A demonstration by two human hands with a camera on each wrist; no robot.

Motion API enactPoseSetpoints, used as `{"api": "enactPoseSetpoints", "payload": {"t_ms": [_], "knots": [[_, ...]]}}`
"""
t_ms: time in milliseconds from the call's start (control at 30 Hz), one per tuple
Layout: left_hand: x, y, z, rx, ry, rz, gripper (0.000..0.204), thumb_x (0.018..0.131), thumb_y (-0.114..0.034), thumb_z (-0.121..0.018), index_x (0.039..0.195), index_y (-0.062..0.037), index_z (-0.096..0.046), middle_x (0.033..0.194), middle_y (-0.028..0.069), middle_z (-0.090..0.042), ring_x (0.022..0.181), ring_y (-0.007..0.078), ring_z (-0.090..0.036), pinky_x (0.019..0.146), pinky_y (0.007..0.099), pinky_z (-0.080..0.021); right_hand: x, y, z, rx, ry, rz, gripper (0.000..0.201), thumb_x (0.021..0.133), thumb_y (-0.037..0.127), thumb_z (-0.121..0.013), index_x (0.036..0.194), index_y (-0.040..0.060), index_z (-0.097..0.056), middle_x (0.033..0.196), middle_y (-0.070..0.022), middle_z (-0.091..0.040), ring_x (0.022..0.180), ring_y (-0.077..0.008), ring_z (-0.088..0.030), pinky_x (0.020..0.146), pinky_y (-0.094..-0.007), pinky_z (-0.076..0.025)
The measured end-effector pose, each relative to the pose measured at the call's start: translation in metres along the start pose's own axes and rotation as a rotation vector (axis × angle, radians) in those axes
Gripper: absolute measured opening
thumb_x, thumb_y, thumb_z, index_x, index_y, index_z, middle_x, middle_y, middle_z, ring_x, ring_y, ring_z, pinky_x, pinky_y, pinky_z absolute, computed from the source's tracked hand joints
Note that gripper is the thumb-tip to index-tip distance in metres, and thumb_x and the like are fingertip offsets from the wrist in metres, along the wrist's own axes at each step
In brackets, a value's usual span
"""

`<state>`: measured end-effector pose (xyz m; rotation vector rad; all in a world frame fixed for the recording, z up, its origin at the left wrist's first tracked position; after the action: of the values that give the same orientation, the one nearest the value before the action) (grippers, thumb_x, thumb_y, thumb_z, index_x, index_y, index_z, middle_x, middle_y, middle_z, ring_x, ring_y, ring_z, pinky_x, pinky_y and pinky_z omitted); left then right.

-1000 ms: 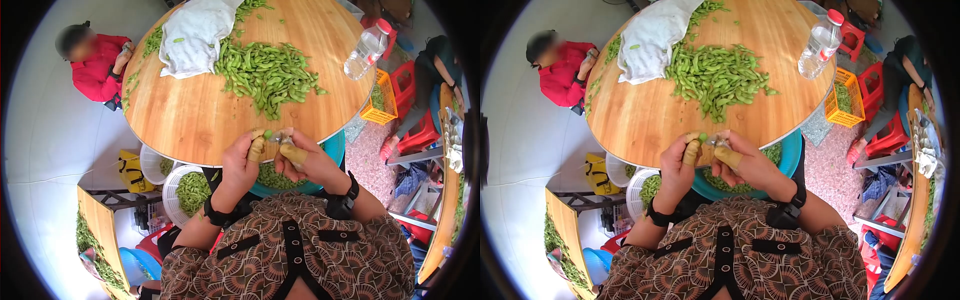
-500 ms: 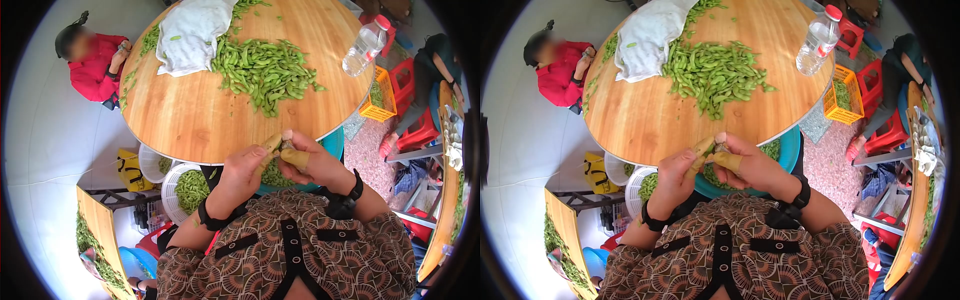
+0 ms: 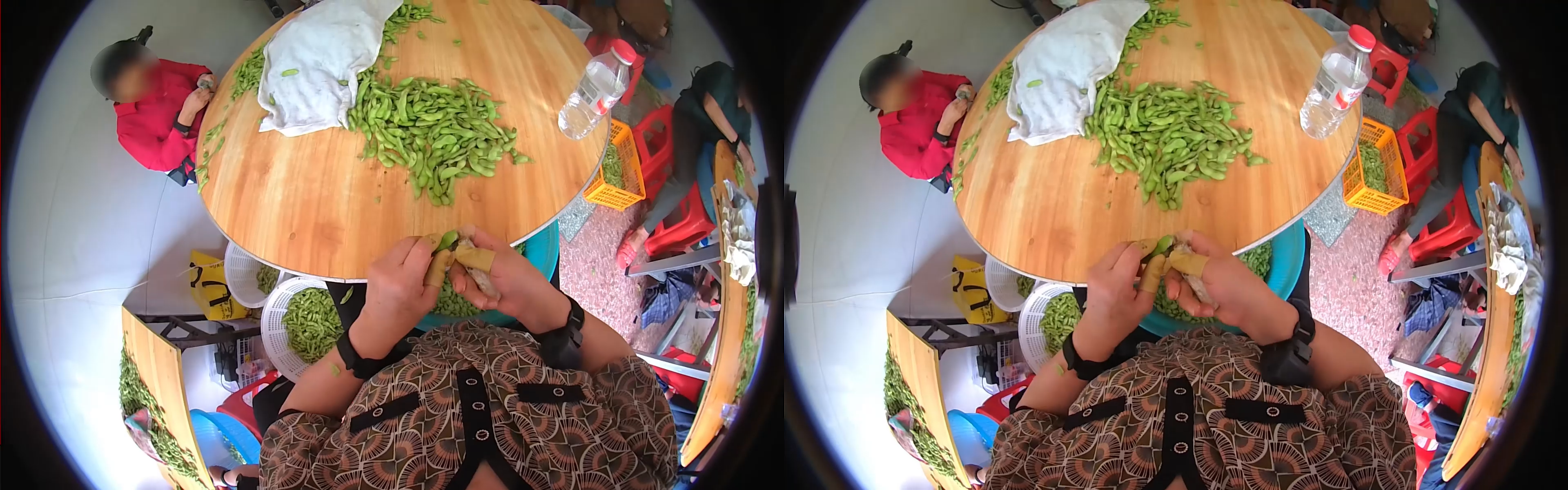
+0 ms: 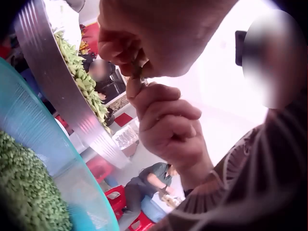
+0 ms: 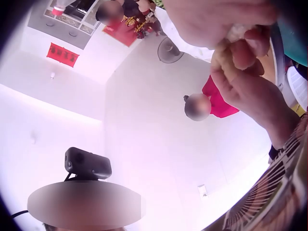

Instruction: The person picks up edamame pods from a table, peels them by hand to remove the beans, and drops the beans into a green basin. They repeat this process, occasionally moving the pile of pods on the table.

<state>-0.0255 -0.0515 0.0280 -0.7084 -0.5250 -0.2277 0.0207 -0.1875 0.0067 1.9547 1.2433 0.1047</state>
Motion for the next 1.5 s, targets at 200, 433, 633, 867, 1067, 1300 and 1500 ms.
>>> {"api": "enactPoseSetpoints", "payload": {"t_ms": [200, 433, 633, 867, 1067, 1300, 1500], "knots": [[-0.014, 0.035, -0.015, -1.186, 0.153, 0.844, 0.011, 0.092, -0.008, -0.059, 0.099, 0.0003, -0.059, 0.070, 0.0058, -0.057, 0.061, 0.0101, -0.052, 0.052, 0.0288, -0.044, -0.007, 0.000, 0.011, -0.190, -0.022, 0.018, 0.018, 0.097, 0.018, -0.048, 0.112, 0.0084, -0.048, 0.068, -0.0042, -0.056, 0.040, -0.0085, -0.040, 0.036, -0.0216, -0.027], [-0.001, 0.000, -0.003, -0.345, 0.124, 0.180, 0.017, 0.091, -0.001, -0.056, 0.106, 0.0029, -0.062, 0.078, 0.0033, -0.062, 0.065, 0.0076, -0.055, 0.058, 0.0222, -0.045, -0.008, 0.014, 0.016, -0.940, -0.351, 0.632, 0.018, 0.086, 0.010, -0.065, 0.099, 0.0040, -0.054, 0.067, -0.0018, -0.049, 0.057, -0.0082, -0.040, 0.051, -0.0250, -0.036], [-0.002, -0.006, 0.002, -0.342, 0.227, 0.392, 0.015, 0.084, 0.000, -0.060, 0.099, 0.0043, -0.061, 0.085, 0.0202, -0.064, 0.075, 0.0335, -0.064, 0.065, 0.0337, -0.050, -0.003, 0.022, 0.026, -1.038, -0.414, 0.519, 0.017, 0.079, 0.007, -0.067, 0.092, 0.0021, -0.056, 0.068, -0.0028, -0.049, 0.065, -0.0079, -0.044, 0.057, -0.0251, -0.039], [0.000, -0.008, 0.001, -0.287, 0.207, 0.312, 0.027, 0.089, 0.001, -0.057, 0.115, 0.0006, -0.051, 0.091, 0.0134, -0.067, 0.081, 0.0201, -0.068, 0.068, 0.0293, -0.052, -0.012, 0.027, 0.005, -0.938, -0.266, 0.558, 0.018, 0.079, -0.001, -0.063, 0.095, 0.0027, -0.059, 0.073, -0.0018, -0.056, 0.069, -0.0064, -0.051, 0.061, -0.0249, -0.044], [0.001, -0.018, -0.008, -0.261, 0.312, 0.229, 0.035, 0.088, 0.003, -0.056, 0.120, -0.0008, -0.043, 0.092, 0.0142, -0.067, 0.083, 0.0232, -0.067, 0.070, 0.0307, -0.052, -0.009, 0.024, 0.006, -1.159, -0.312, 0.679, 0.012, 0.081, 0.005, -0.061, 0.093, 0.0028, -0.059, 0.071, -0.0018, -0.059, 0.061, -0.0107, -0.054, 0.053, -0.0276, -0.042], [-0.006, -0.007, -0.008, -0.601, 0.352, 0.332, 0.032, 0.089, 0.004, -0.055, 0.119, -0.0020, -0.045, 0.090, 0.0082, -0.064, 0.087, 0.0145, -0.064, 0.069, 0.0268, -0.051, -0.003, 0.012, 0.020, -0.479, -0.127, 0.114, 0.010, 0.084, 0.004, -0.051, 0.090, 0.0027, -0.059, 0.066, -0.0022, -0.057, 0.050, -0.0086, -0.053, 0.045, -0.0222, -0.038], [-0.008, 0.008, 0.016, -0.339, 0.146, 0.396, 0.024, 0.087, 0.003, -0.056, 0.111, -0.0017, -0.052, 0.089, 0.0116, -0.066, 0.076, 0.0269, -0.067, 0.067, 0.0325, -0.053, -0.008, 0.027, 0.037, -0.777, -0.303, 0.251, 0.011, 0.078, -0.001, -0.053, 0.086, 0.0006, -0.059, 0.071, -0.0039, -0.060, 0.051, -0.0089, -0.055, 0.045, -0.0235, -0.041]]}}
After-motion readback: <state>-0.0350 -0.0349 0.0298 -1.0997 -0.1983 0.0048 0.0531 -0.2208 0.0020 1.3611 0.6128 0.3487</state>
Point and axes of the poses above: each hand's wrist, its own x-axis towards the middle knuckle, its own z-axis out of the back of the hand, y = z × x, the point moved 4 cm from there along x, towards the middle knuckle
